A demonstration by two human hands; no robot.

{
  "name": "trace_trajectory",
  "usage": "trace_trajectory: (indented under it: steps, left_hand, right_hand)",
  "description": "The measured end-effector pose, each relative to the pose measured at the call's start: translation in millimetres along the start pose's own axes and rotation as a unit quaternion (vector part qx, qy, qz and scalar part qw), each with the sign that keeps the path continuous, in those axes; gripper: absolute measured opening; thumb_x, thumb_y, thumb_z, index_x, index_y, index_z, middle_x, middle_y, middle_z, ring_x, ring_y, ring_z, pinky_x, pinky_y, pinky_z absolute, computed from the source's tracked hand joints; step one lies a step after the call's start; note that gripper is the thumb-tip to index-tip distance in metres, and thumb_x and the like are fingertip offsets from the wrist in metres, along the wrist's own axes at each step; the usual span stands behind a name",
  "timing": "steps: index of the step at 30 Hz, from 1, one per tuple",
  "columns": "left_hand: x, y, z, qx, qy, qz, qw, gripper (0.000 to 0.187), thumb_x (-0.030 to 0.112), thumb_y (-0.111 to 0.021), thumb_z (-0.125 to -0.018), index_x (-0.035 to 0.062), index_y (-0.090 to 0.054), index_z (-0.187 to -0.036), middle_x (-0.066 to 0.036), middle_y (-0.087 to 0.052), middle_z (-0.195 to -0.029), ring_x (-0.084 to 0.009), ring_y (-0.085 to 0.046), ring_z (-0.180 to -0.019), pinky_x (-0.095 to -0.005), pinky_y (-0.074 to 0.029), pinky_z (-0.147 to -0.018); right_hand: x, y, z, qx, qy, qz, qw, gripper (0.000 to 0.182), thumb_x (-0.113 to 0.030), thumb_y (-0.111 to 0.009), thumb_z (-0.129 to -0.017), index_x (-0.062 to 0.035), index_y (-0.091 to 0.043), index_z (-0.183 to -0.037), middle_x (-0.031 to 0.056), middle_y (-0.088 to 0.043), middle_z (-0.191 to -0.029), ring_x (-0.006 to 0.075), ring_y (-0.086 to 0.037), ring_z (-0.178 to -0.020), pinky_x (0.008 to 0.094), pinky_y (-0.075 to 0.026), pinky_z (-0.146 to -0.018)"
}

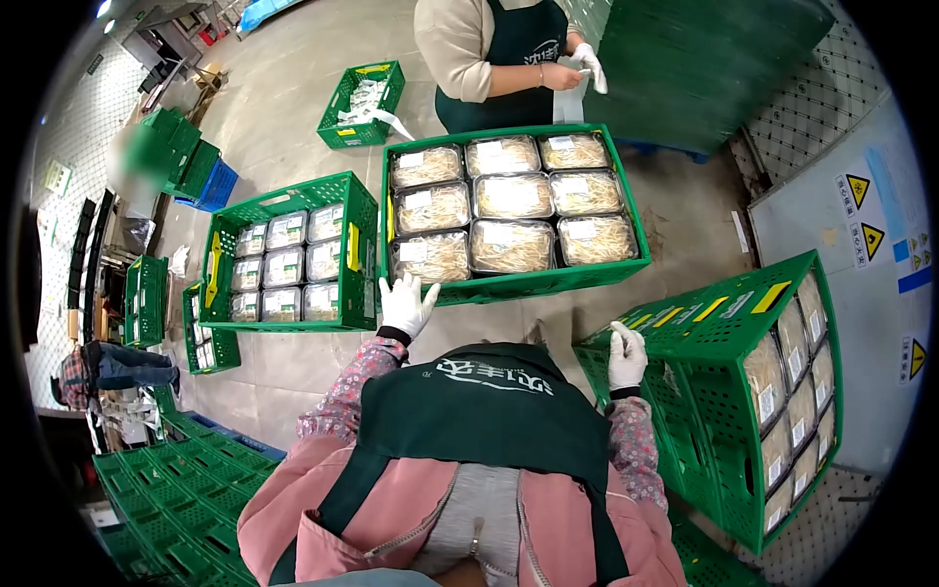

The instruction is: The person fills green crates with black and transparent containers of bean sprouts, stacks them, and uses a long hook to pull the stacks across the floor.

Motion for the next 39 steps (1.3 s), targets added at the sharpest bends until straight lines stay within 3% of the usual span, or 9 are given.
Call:
trace_trajectory:
  steps: [6, 11, 16, 19, 22, 27, 35, 37, 39]
  left_hand:
    - [24.8, 15.5, -8.3, 0.022, -0.065, 0.139, 0.988, 0.046, 0.047, -0.055, -0.085, 0.0059, -0.066, -0.102, -0.018, -0.063, -0.101, -0.0352, -0.058, -0.097, -0.0486, -0.037, -0.093]
    - [11.8, 5.1, -9.1, 0.019, -0.006, 0.26, 0.965, 0.024, 0.027, -0.061, -0.084, 0.0044, -0.069, -0.083, -0.02, -0.064, -0.075, -0.0369, -0.063, -0.069, -0.0431, -0.05, -0.066]
    - [-8.3, -21.2, -8.8, 0.035, -0.027, 0.334, 0.941, 0.025, 0.021, -0.058, -0.087, -0.0004, -0.067, -0.096, -0.022, -0.065, -0.088, -0.0351, -0.064, -0.081, -0.0382, -0.049, -0.074]
    - [-35.1, -49.7, -13.7, 0.026, 0.059, 0.403, 0.913, 0.025, 0.019, -0.057, -0.089, 0.0003, -0.065, -0.104, -0.017, -0.067, -0.099, -0.0273, -0.064, -0.092, -0.033, -0.048, -0.082]
    - [-34.7, -61.6, -25.5, 0.056, 0.043, 0.464, 0.883, 0.023, 0.012, -0.058, -0.09, -0.0007, -0.062, -0.109, -0.013, -0.066, -0.104, -0.0227, -0.062, -0.095, -0.0296, -0.046, -0.085]
    - [26.9, -20.8, -34.1, 0.085, -0.036, 0.539, 0.837, 0.021, 0.008, -0.053, -0.093, -0.002, -0.061, -0.11, -0.01, -0.064, -0.106, -0.0171, -0.058, -0.095, -0.029, -0.044, -0.088]
    - [159.6, 35.5, -26.3, -0.13, -0.107, 0.658, 0.734, 0.019, 0.008, -0.054, -0.092, -0.0016, -0.064, -0.105, -0.01, -0.066, -0.103, -0.0162, -0.059, -0.098, -0.0291, -0.044, -0.09]
    - [225.5, 97.6, -22.7, -0.096, -0.253, 0.587, 0.763, 0.022, 0.002, -0.058, -0.087, -0.0016, -0.063, -0.109, -0.012, -0.065, -0.106, -0.0188, -0.06, -0.1, -0.0313, -0.047, -0.088]
    - [286.7, 125.9, -12.5, -0.181, -0.324, 0.647, 0.666, 0.038, 0.004, -0.064, -0.083, -0.0002, -0.056, -0.121, -0.012, -0.06, -0.118, -0.0213, -0.059, -0.103, -0.0318, -0.046, -0.09]
  right_hand:
    - [-35.4, 24.2, -21.5, 0.051, 0.065, 0.053, 0.995, 0.016, -0.009, -0.06, -0.087, -0.0072, -0.069, -0.101, 0.0098, -0.065, -0.097, 0.023, -0.06, -0.091, 0.0316, -0.047, -0.082]
    - [-118.7, 109.5, -34.2, 0.181, 0.133, 0.108, 0.969, 0.018, -0.011, -0.064, -0.083, -0.0107, -0.068, -0.1, 0.0101, -0.064, -0.087, 0.0258, -0.062, -0.078, 0.0333, -0.051, -0.068]
    - [-188.8, 208.7, 3.5, 0.354, 0.243, 0.26, 0.865, 0.027, -0.004, -0.068, -0.075, -0.0126, -0.068, -0.1, 0.007, -0.064, -0.087, 0.0239, -0.061, -0.075, 0.0345, -0.05, -0.065]
    - [-192.7, 269.6, 41.9, 0.484, 0.195, 0.365, 0.771, 0.019, -0.012, -0.066, -0.079, -0.0131, -0.068, -0.098, 0.0051, -0.062, -0.084, 0.0247, -0.058, -0.08, 0.0369, -0.044, -0.077]
    - [-133.2, 307.7, 52.4, 0.482, 0.052, 0.42, 0.767, 0.017, -0.025, -0.062, -0.085, -0.0151, -0.068, -0.098, 0.0045, -0.061, -0.082, 0.0258, -0.057, -0.079, 0.0383, -0.043, -0.077]
    - [-110.6, 305.9, 50.6, 0.482, 0.048, 0.38, 0.788, 0.016, -0.027, -0.061, -0.086, -0.0135, -0.069, -0.083, 0.0033, -0.059, -0.068, 0.0232, -0.056, -0.062, 0.0354, -0.046, -0.056]
    - [-109.9, 304.7, 48.6, 0.484, 0.061, 0.387, 0.782, 0.028, -0.021, -0.065, -0.083, -0.0102, -0.056, -0.059, 0.0062, -0.051, -0.056, 0.0253, -0.051, -0.054, 0.0374, -0.041, -0.05]
    - [-108.3, 304.7, 48.7, 0.479, 0.062, 0.398, 0.78, 0.029, -0.02, -0.065, -0.082, -0.0101, -0.053, -0.058, 0.0063, -0.05, -0.056, 0.0256, -0.051, -0.053, 0.0374, -0.041, -0.049]
    - [-112.4, 304.1, 47.9, 0.479, 0.075, 0.397, 0.779, 0.03, -0.015, -0.065, -0.082, -0.0104, -0.051, -0.056, 0.0072, -0.049, -0.055, 0.0265, -0.05, -0.052, 0.038, -0.039, -0.048]
Point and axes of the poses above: each hand's wrist, its own z-axis away from the middle knuckle, its own y-axis out of the back of the hand, x = y × z, the point moved 10 cm from there along -z, towards the middle knuckle
